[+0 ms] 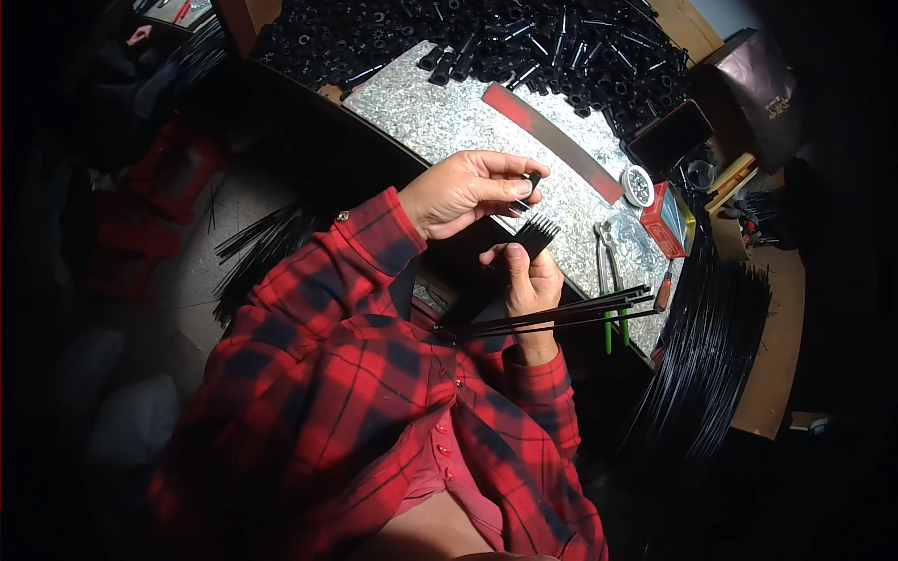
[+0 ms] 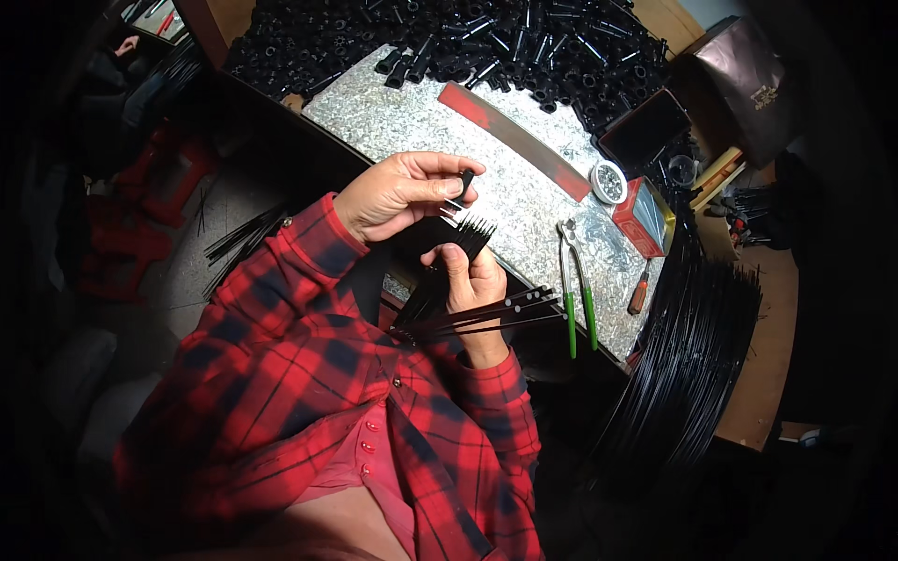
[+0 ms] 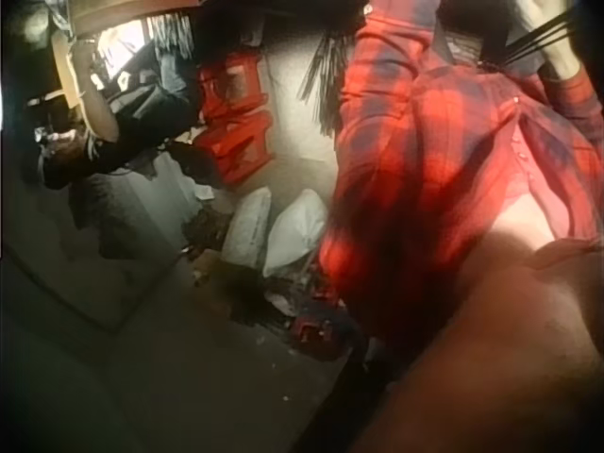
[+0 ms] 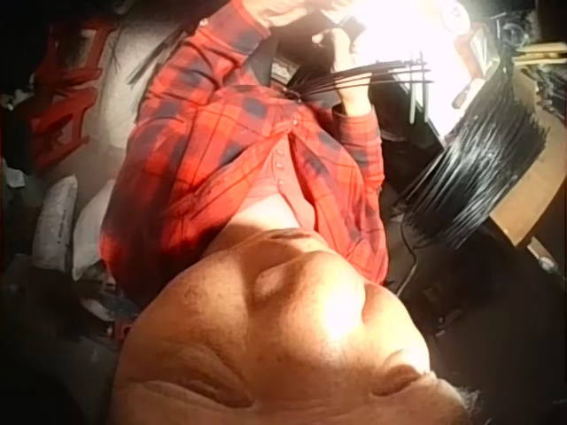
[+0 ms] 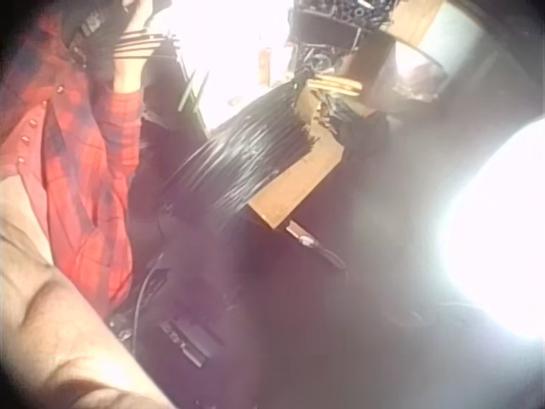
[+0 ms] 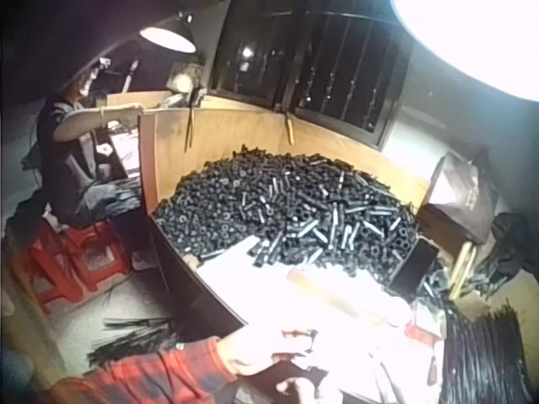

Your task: The person is assembling electrical cable harnesses by inserting a bundle of wires into a connector and securing them with pliers.

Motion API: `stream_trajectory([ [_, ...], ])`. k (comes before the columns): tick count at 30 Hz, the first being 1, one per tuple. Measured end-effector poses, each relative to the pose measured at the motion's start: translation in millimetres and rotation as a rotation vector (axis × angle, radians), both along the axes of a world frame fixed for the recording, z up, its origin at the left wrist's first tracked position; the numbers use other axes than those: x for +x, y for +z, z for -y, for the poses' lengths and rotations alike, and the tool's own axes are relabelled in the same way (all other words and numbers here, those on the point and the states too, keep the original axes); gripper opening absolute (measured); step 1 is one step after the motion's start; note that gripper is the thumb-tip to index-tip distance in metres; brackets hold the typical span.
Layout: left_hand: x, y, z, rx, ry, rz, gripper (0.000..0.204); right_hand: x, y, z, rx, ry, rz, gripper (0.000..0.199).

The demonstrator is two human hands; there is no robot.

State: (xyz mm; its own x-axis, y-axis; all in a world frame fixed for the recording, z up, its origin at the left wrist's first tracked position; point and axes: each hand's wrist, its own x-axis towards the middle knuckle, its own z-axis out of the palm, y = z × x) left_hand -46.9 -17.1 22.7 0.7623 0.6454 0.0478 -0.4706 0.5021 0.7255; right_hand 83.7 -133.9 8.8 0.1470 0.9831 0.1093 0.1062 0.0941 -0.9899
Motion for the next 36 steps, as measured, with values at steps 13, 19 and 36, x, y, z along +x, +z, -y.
stream_trajectory([
  [13,-1,-3,-3,-0.027,0.005,0.023,0.030,0,-1,-2,-0.004,-0.002,0.051,0.023],
  [19,1,-6,0,-0.056,-0.007,0.042,0.031,-1,-2,-3,0.020,-0.017,0.034,0.022],
  [36,3,-3,1,-0.080,0.008,0.051,0.031,-3,3,-4,0.024,-0.011,0.082,0.023],
])
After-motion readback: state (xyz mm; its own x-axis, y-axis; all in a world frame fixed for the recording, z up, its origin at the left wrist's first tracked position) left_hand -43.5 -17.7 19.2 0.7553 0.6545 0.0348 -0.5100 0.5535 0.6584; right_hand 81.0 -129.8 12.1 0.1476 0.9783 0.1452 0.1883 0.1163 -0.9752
